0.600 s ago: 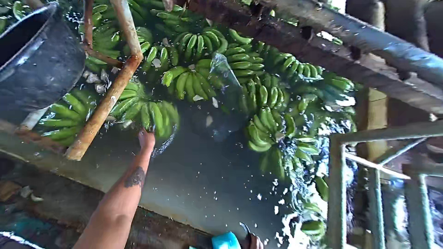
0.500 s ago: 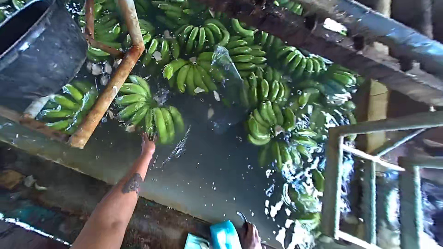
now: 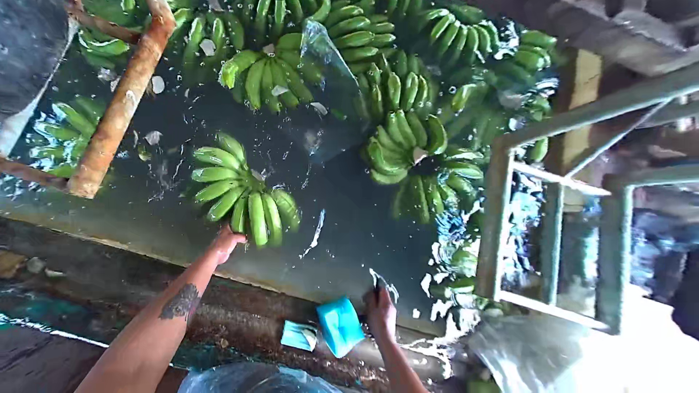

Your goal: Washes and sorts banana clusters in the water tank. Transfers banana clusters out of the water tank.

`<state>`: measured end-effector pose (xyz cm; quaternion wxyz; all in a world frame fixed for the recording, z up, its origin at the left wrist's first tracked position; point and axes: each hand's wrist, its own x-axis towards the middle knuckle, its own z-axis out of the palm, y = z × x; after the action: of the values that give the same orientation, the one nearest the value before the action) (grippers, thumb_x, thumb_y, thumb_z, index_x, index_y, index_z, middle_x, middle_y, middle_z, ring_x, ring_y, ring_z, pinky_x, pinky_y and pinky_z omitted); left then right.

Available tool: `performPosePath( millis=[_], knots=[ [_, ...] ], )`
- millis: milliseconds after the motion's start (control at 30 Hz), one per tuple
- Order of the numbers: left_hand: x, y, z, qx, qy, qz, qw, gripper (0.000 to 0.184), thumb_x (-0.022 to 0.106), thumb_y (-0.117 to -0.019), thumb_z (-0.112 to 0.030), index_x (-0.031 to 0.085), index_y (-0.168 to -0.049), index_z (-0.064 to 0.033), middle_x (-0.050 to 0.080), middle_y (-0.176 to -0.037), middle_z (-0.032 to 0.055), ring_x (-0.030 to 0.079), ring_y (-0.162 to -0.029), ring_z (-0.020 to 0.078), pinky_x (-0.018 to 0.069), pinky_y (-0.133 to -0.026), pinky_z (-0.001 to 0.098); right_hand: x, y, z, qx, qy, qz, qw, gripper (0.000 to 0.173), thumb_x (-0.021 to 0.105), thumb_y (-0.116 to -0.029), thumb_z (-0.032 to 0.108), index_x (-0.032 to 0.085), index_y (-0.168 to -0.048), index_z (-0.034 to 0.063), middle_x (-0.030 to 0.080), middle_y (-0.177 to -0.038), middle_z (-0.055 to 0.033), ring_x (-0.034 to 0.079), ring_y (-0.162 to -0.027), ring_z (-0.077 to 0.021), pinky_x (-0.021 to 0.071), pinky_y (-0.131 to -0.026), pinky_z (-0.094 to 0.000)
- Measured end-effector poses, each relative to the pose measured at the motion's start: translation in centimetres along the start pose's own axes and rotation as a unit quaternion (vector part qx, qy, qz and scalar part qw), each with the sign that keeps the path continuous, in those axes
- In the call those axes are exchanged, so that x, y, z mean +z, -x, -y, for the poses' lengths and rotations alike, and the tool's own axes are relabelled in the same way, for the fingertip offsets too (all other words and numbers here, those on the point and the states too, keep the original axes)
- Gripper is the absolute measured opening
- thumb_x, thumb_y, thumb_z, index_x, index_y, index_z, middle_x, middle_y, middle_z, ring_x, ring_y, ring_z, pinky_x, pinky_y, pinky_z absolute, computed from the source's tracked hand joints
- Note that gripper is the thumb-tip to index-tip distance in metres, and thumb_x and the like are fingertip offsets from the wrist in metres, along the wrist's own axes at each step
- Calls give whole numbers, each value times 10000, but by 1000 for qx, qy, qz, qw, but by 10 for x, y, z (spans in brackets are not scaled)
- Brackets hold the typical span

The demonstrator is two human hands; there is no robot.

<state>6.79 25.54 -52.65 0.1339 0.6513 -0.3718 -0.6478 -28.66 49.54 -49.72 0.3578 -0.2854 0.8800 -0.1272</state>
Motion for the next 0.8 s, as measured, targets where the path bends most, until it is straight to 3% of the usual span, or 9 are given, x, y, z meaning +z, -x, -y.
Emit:
performPosePath(
  millis=[67, 133, 267, 367, 467, 567, 600, 700, 800],
  knots=[
    [8, 12, 0, -3, 16, 23, 1000, 735, 656, -818, 121, 372, -1488, 17, 531, -1402, 195, 564, -1236, 223, 503, -1011, 390, -3, -22, 24, -44, -68, 37, 996, 352, 498, -1070, 154, 557, -1301, -105, 693, -1009, -232, 700, -904, -321, 579, -849, -511],
    [14, 20, 3, -1, 29, 42, 999, 675, 624, -833, 141, 393, -1460, 38, 553, -1358, 185, 587, -1179, 194, 521, -977, 357, -2, -45, 58, -89, -74, 79, 990, 363, 543, -1056, 196, 587, -1288, -80, 701, -1044, -214, 705, -920, -301, 583, -851, -497],
    [27, 25, 9, 30, 33, 98, 994, 724, 640, -799, 168, 380, -1461, 33, 578, -1338, 153, 617, -1162, 162, 557, -947, 343, 13, -82, 139, -98, -107, 116, 983, 539, 656, -1011, 269, 497, -1420, -44, 678, -1060, -221, 702, -825, -297, 610, -743, -481],
    [35, 27, 9, 11, 1, 127, 992, 697, 647, -811, 155, 400, -1452, 36, 577, -1343, 159, 615, -1168, 172, 555, -956, 352, 32, -113, 171, -105, -111, 162, 975, 500, 649, -1023, 279, 537, -1365, -68, 676, -1041, -241, 685, -870, -312, 578, -826, -484],
    [39, 24, 6, -21, -60, 158, 985, 551, 642, -875, 96, 480, -1399, 46, 605, -1300, 152, 621, -1143, 156, 540, -977, 345, 51, -125, 182, -83, -193, 214, 954, 434, 606, -1047, 306, 603, -1279, -61, 672, -1090, -236, 649, -957, -301, 534, -892, -483],
    [39, 13, -8, -29, -142, 212, 966, 446, 640, -911, 40, 543, -1346, 60, 620, -1295, 175, 613, -1178, 190, 501, -1040, 391, 53, -119, 189, -71, -261, 291, 917, 523, 651, -1013, 305, 523, -1462, 69, 644, -1315, -182, 642, -1133, -263, 531, -974, -465],
    [38, 10, -16, -29, -148, 235, 960, 445, 629, -926, 37, 530, -1360, 55, 611, -1307, 165, 608, -1185, 176, 503, -1043, 374, 54, -119, 188, -77, -275, 313, 906, 594, 695, -983, 244, 474, -1512, 91, 617, -1378, -164, 624, -1189, -243, 522, -1012, -447],
    [34, 5, -34, -54, -96, 239, 965, 474, 581, -966, -67, 472, -1420, 14, 584, -1346, 148, 574, -1202, 182, 480, -1033, 384, 62, -122, 182, -73, -295, 310, 901, 598, 757, -916, 84, 491, -1449, 22, 638, -1301, -189, 648, -1131, -241, 548, -980, -438],
    [39, -2, -39, -57, -70, 209, 974, 628, 571, -1028, -239, 315, -1567, -41, 444, -1538, 178, 456, -1391, 267, 398, -1139, 465, 70, -113, 173, -78, -325, 263, 905, 676, 757, -909, 56, 439, -1504, 19, 607, -1365, -209, 631, -1199, -262, 538, -1020, -447]
  ],
)
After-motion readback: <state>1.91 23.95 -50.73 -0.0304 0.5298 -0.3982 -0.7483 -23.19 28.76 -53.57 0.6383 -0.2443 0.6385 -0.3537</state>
